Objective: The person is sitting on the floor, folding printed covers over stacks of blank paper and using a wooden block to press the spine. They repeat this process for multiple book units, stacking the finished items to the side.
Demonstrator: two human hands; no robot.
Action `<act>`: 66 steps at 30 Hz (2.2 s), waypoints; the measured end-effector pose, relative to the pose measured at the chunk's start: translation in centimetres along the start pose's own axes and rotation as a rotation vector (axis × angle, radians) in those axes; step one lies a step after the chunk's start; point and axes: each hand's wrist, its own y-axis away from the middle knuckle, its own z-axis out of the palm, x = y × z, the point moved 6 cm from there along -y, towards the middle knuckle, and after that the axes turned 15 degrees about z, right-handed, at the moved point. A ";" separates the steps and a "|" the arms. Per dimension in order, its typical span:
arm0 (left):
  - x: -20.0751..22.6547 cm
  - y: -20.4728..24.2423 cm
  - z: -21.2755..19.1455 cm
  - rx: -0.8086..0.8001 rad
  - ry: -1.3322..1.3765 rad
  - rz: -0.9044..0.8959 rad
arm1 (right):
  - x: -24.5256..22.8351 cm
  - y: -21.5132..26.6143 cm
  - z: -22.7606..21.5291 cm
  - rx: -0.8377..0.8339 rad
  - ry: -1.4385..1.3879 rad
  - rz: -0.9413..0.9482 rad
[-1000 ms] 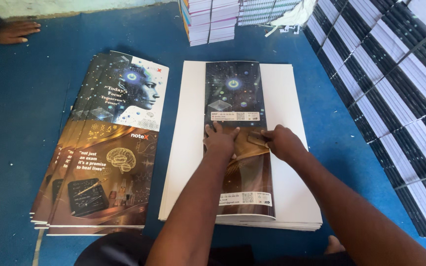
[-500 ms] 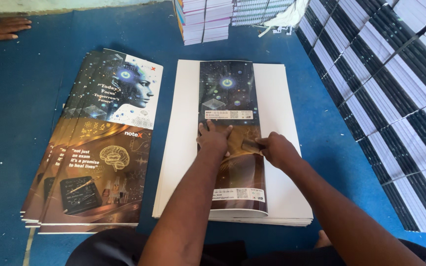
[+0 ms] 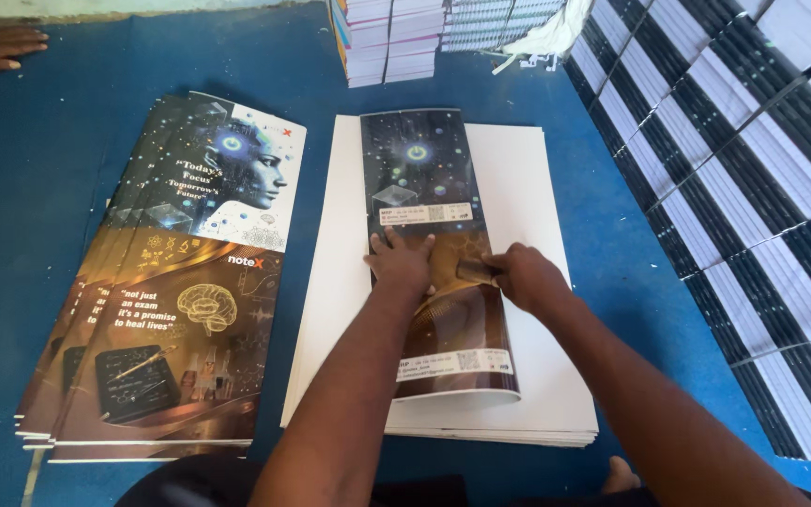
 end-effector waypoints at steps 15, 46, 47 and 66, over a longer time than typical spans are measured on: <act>0.1 0.4 -0.9 -0.048 -0.066 -0.027 | -0.3 1.3 -0.1 -0.069 -0.025 0.054; 0.0 1.2 -1.1 -0.019 -0.025 0.013 | 0.3 11.3 -0.1 -0.324 -0.115 0.067; -0.1 1.2 -1.1 -0.027 -0.022 0.015 | 0.2 11.6 0.0 -0.332 -0.098 0.052; -1.1 1.7 0.6 0.025 -0.007 0.103 | 8.4 10.4 1.1 -0.531 -0.505 0.210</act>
